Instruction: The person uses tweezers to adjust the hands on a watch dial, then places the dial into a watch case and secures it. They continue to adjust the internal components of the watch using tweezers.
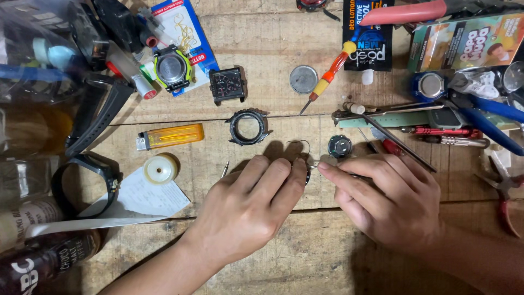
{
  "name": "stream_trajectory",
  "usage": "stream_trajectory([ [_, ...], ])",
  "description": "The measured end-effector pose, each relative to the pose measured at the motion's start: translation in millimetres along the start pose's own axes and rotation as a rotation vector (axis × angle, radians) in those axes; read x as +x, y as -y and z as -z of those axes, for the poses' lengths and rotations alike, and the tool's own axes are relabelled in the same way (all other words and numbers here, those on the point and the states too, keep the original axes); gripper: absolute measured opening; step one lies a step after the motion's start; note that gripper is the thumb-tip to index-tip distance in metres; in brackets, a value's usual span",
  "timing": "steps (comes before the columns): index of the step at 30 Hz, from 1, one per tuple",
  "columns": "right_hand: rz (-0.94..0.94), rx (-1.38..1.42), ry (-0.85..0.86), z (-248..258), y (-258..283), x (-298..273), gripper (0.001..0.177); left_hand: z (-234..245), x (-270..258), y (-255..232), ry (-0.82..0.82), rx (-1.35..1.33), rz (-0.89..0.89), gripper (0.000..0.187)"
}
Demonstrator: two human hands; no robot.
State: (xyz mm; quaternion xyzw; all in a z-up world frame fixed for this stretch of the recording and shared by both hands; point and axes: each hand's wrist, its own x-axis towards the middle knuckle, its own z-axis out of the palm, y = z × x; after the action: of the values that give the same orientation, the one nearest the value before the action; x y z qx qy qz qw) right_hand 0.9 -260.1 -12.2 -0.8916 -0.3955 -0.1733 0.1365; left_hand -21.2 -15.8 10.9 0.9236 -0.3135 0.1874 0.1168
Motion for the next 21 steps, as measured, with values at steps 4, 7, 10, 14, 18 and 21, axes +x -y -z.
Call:
stream_trajectory([
  [4,-0.006,0.011,0.016,0,-1,-5,0.030,1,1,0,0.030,0.000,0.002,0.019],
  [7,-0.024,-0.026,0.080,-1,-2,-9,0.037,2,2,1,0.028,0.006,0.016,0.017],
  [10,0.004,0.050,0.074,-2,-3,-8,0.037,3,3,4,-0.022,-0.108,0.078,0.026],
  [14,0.025,0.090,0.069,-4,-5,-13,0.039,6,6,14,-0.074,-0.346,0.147,0.015],
  [18,0.020,0.119,0.137,-6,-7,-18,0.043,7,5,24,0.003,-0.473,0.073,0.016],
  [21,0.025,0.114,0.129,-6,-5,-15,0.042,10,5,24,0.126,-0.465,0.048,0.032],
])
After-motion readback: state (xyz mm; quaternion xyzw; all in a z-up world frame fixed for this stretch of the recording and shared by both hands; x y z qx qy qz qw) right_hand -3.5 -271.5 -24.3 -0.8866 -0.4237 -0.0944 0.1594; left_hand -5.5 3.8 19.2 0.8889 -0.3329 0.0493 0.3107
